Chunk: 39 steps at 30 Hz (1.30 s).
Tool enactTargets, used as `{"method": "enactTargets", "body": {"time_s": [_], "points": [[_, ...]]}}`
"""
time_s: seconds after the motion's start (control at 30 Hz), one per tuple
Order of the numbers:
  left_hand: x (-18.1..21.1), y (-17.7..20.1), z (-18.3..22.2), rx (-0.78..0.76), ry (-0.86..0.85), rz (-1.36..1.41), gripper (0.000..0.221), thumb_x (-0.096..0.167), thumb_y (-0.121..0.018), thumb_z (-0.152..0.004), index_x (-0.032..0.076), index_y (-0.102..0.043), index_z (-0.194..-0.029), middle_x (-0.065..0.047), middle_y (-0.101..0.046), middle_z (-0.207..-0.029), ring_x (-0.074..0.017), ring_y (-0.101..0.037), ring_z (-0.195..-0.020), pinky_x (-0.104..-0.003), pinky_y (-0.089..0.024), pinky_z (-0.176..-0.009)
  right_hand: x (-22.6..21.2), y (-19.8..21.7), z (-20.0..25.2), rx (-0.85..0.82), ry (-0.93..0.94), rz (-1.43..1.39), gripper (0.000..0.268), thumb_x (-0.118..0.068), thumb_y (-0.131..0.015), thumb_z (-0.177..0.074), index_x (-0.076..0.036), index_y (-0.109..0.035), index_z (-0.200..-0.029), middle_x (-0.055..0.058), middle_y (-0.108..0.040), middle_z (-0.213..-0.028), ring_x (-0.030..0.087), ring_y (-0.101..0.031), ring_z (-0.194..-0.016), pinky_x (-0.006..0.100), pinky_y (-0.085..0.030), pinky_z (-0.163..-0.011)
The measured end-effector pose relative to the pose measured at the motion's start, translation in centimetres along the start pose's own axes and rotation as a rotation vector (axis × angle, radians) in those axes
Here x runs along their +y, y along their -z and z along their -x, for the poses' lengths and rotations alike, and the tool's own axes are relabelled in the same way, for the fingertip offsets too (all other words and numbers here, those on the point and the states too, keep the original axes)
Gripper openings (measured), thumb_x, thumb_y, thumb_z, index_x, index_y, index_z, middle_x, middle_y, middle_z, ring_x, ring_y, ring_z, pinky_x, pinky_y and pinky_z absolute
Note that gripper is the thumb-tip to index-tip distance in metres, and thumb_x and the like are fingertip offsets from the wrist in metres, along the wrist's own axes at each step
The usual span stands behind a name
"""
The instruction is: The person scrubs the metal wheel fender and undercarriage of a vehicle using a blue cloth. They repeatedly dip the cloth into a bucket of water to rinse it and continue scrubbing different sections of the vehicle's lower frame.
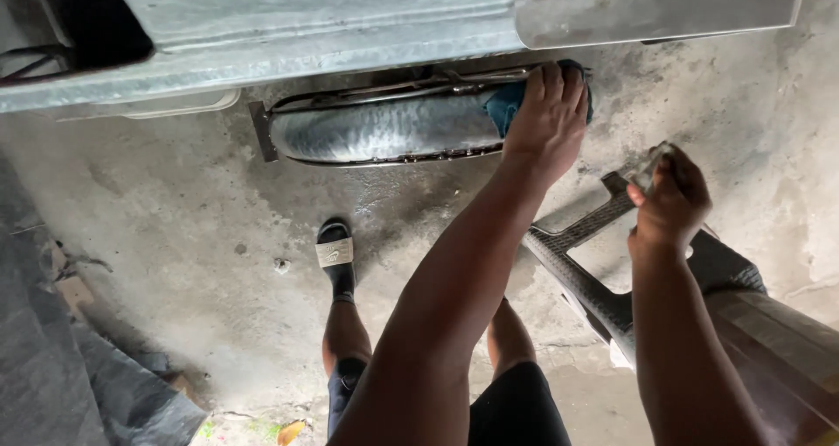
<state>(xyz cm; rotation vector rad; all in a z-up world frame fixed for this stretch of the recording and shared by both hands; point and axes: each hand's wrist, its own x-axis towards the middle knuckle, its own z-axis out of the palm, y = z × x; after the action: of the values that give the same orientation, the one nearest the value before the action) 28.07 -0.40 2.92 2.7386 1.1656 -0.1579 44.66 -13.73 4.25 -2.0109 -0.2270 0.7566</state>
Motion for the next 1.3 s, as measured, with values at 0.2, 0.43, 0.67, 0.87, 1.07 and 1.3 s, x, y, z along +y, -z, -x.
{"method": "enactTargets", "body": {"time_s": [0.2,0.43,0.67,0.87,1.07,1.3], "points": [[-6.8,-0.3,7.8,0.268,-0.06,0.101,0.067,0.036,-0.069,-0.095,0.014,-0.046,-0.153,-0.016,-0.045,-0.154,-0.04,-0.04,-0.145,-0.06,-0.031,-0.12,9.1,-0.6,-7.2,0.081,0.966,0.756,0.031,-0.014,-0.038,-0.124,-0.002,-0.065,-0.115,0.015,-0.071,-0.136,0.016,-0.077,-0.106,0.027,-0.066,-0.072],[-18.4,-4.3,17.9,0.41,0.509,0.269,0.048,0.046,-0.037,-0.114,0.019,-0.052,-0.151,-0.012,-0.048,-0.158,-0.0344,-0.045,-0.147,-0.053,-0.034,-0.125,0.1,-19.6,14.7,-0.164,1.073,0.432,0.046,0.001,-0.043,-0.106,-0.005,-0.053,-0.151,0.012,-0.044,-0.164,0.03,-0.036,-0.158,0.047,-0.035,-0.133],[-19.9,-3.9,18.5,0.471,0.606,0.518,0.052,0.042,-0.036,-0.114,0.005,-0.065,-0.138,-0.021,-0.054,-0.147,-0.0444,-0.05,-0.133,-0.055,-0.037,-0.113,-4.9,-19.9,18.4,-0.97,0.824,1.203,0.053,-0.029,-0.038,-0.112,-0.014,-0.036,-0.163,0.01,-0.032,-0.17,0.028,-0.032,-0.151,0.056,-0.031,-0.118],[-19.0,-3.2,17.4,0.47,0.614,0.446,0.048,0.037,-0.041,-0.113,0.002,-0.065,-0.135,-0.021,-0.057,-0.143,-0.0441,-0.051,-0.135,-0.056,-0.037,-0.116,3.8,-13.5,2.5,-0.131,0.822,0.524,0.048,-0.037,-0.029,-0.119,-0.019,-0.046,-0.161,0.002,-0.046,-0.172,0.023,-0.043,-0.161,0.05,-0.027,-0.138],[-18.3,-2.6,17.3,0.45,0.602,0.43,0.044,0.032,-0.046,-0.11,0.001,-0.064,-0.136,-0.023,-0.056,-0.145,-0.0472,-0.049,-0.136,-0.057,-0.036,-0.117,-2.2,-18.0,14.4,-0.397,1.195,0.776,0.064,-0.044,-0.039,-0.1,-0.009,-0.041,-0.154,0.016,-0.033,-0.161,0.036,-0.028,-0.15,0.055,-0.023,-0.124],[-16.7,-1.0,14.5,0.381,0.539,0.298,0.045,0.033,-0.053,-0.107,0.002,-0.066,-0.135,-0.026,-0.058,-0.141,-0.047,-0.05,-0.129,-0.058,-0.034,-0.112,2.9,-13.3,-0.3,-0.539,0.576,-0.011,0.041,-0.03,-0.037,-0.117,-0.009,-0.048,-0.15,0.022,-0.044,-0.157,0.034,-0.037,-0.152,0.05,-0.03,-0.129]]}}
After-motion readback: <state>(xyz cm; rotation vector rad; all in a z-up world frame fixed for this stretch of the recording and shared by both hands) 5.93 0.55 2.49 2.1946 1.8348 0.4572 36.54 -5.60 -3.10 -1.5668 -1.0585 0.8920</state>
